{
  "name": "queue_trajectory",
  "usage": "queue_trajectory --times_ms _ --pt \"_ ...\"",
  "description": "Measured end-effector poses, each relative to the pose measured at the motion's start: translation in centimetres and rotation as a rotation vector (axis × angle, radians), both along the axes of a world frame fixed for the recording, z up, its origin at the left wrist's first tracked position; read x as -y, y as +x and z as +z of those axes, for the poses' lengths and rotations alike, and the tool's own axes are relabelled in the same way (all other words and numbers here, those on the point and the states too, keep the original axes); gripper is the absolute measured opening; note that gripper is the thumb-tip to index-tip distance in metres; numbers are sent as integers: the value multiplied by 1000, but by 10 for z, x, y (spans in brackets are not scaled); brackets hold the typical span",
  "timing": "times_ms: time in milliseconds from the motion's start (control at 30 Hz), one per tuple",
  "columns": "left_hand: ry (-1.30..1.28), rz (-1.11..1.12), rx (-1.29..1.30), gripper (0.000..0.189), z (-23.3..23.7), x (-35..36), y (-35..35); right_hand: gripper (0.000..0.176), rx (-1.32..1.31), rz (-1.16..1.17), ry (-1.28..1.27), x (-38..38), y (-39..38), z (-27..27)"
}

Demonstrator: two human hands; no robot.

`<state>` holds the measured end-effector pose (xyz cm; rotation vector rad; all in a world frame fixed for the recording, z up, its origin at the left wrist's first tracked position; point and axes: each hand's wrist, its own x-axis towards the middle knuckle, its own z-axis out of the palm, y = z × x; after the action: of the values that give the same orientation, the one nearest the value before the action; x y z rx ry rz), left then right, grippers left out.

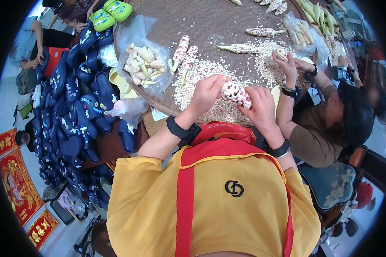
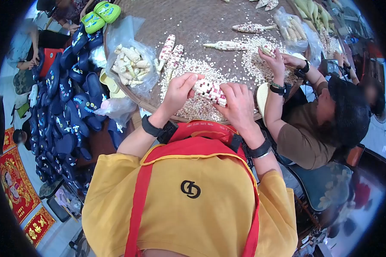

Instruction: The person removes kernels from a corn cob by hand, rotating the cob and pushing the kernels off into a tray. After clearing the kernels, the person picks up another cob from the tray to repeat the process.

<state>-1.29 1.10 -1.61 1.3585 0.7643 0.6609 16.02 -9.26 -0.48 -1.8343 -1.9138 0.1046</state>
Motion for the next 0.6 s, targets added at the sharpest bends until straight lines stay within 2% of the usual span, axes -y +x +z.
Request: queue_trajectory --times_ms 133,367,433,467,533,600 --pt "-198 -11 143 31 -4 -2 -2 58 18 -5 21 0 -1 1" --pt "-308 1 128 30 -3 -4 -2 59 59 21 15 0 -2 4" --pt "-1 -26 -15 29 -5 -1 2 59 92 36 1 0 -3 5" --pt "-3 -24 -16 29 -7 0 2 59 91 38 -1 0 -4 5" --pt "220 10 -54 28 -13 3 3 59 110 26 23 0 -6 4" --pt "256 25 -39 29 -18 3 4 59 112 30 26 0 -5 5"
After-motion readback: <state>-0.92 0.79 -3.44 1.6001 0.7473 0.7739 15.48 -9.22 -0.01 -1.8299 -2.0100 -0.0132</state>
